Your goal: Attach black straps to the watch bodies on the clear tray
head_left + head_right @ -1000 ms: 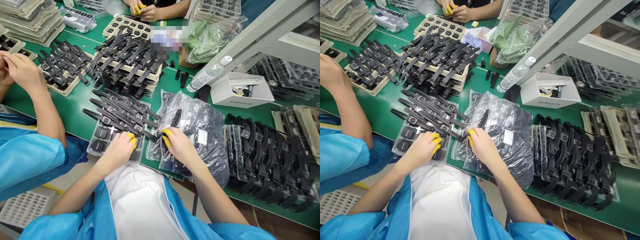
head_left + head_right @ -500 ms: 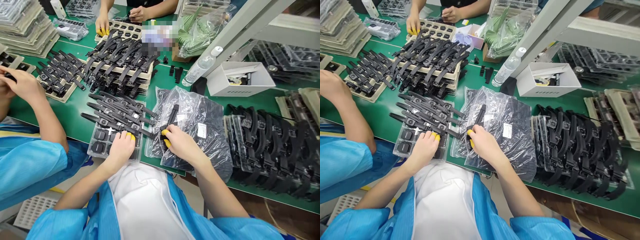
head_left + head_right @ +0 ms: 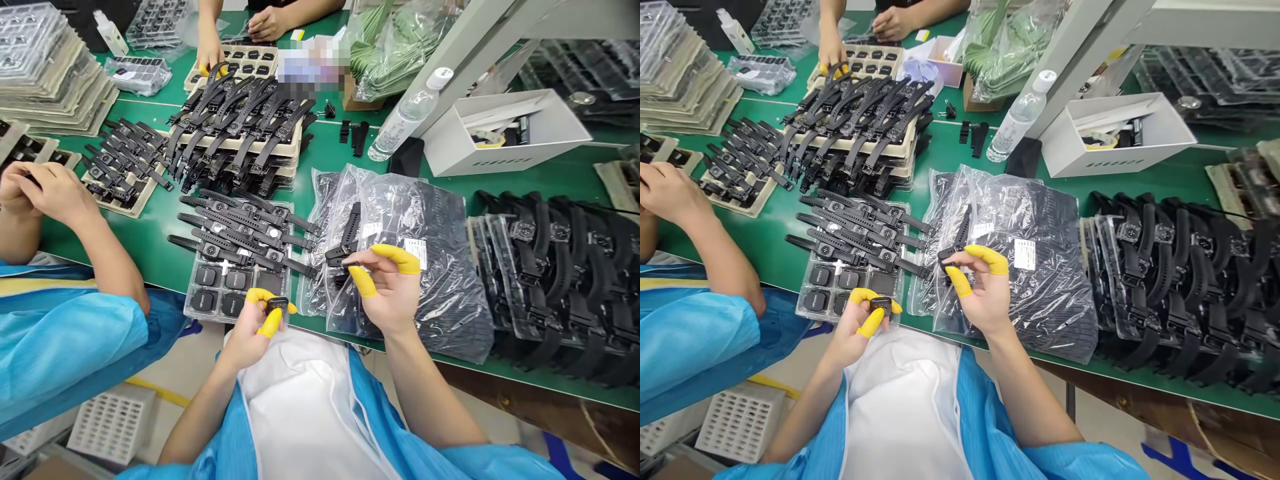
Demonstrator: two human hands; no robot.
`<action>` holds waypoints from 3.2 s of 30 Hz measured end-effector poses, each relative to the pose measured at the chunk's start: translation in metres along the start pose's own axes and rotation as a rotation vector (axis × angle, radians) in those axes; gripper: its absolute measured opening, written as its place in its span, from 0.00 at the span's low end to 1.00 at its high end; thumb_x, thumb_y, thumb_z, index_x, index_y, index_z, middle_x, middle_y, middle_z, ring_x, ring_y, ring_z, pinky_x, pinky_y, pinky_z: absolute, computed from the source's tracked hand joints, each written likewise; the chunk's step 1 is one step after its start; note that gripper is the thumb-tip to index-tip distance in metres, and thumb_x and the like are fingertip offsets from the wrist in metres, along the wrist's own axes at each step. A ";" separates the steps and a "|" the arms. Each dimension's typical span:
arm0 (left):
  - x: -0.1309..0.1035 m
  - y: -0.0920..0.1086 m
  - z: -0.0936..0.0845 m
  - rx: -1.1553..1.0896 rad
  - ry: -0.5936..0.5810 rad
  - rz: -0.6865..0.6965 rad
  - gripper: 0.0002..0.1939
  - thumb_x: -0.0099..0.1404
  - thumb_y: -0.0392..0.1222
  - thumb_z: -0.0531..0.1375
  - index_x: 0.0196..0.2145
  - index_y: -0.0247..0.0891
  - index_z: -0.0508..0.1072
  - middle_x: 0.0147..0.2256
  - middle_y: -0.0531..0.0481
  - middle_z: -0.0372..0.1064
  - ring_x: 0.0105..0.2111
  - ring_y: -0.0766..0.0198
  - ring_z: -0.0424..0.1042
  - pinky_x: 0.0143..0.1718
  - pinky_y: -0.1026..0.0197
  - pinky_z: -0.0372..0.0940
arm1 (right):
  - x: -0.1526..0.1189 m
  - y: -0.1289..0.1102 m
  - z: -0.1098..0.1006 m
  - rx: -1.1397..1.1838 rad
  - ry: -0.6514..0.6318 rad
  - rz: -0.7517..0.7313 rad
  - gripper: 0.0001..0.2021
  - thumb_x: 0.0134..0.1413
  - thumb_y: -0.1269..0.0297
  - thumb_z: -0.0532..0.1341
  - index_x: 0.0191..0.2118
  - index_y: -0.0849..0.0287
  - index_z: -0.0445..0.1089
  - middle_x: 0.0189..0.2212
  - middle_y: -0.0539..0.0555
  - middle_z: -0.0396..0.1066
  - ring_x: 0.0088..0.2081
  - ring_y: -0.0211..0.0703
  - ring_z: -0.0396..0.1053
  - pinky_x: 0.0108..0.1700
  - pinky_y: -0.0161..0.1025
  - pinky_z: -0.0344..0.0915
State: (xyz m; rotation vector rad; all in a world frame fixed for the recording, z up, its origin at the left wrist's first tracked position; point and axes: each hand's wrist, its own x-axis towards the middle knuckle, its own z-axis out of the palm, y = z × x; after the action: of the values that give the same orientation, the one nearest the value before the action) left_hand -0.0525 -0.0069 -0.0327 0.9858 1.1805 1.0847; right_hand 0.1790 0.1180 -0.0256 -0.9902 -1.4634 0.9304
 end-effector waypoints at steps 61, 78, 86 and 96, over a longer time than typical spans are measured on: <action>0.003 0.007 -0.013 0.677 -0.218 0.485 0.26 0.75 0.37 0.49 0.69 0.39 0.59 0.54 0.35 0.67 0.55 0.49 0.69 0.58 0.44 0.68 | -0.072 -0.032 0.055 0.833 -0.521 1.126 0.18 0.55 0.49 0.69 0.34 0.57 0.66 0.13 0.41 0.59 0.14 0.29 0.44 0.17 0.30 0.44; 0.000 -0.002 -0.028 0.601 -0.152 0.402 0.25 0.75 0.39 0.54 0.68 0.42 0.61 0.55 0.38 0.71 0.53 0.53 0.73 0.52 0.51 0.72 | -0.071 -0.031 0.063 0.583 -0.616 0.917 0.22 0.62 0.40 0.63 0.38 0.56 0.63 0.18 0.42 0.65 0.15 0.31 0.56 0.18 0.31 0.51; -0.001 -0.002 -0.010 0.112 0.338 0.439 0.12 0.68 0.53 0.67 0.39 0.43 0.76 0.48 0.45 0.76 0.45 0.57 0.77 0.44 0.55 0.74 | -0.058 -0.043 0.058 0.494 -0.864 0.810 0.21 0.69 0.42 0.55 0.36 0.56 0.65 0.20 0.42 0.60 0.18 0.32 0.55 0.21 0.33 0.54; 0.000 0.036 -0.039 0.120 0.425 0.192 0.16 0.72 0.46 0.63 0.55 0.41 0.73 0.44 0.45 0.82 0.37 0.56 0.83 0.41 0.53 0.80 | -0.065 -0.036 0.055 0.527 -0.718 0.882 0.18 0.62 0.46 0.65 0.40 0.55 0.62 0.26 0.43 0.65 0.20 0.31 0.57 0.22 0.33 0.53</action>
State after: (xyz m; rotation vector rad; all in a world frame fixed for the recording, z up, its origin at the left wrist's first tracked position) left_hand -0.0958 0.0018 -0.0029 1.0043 1.5301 1.4382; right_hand 0.1252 0.0431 -0.0196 -0.9270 -1.1693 2.3623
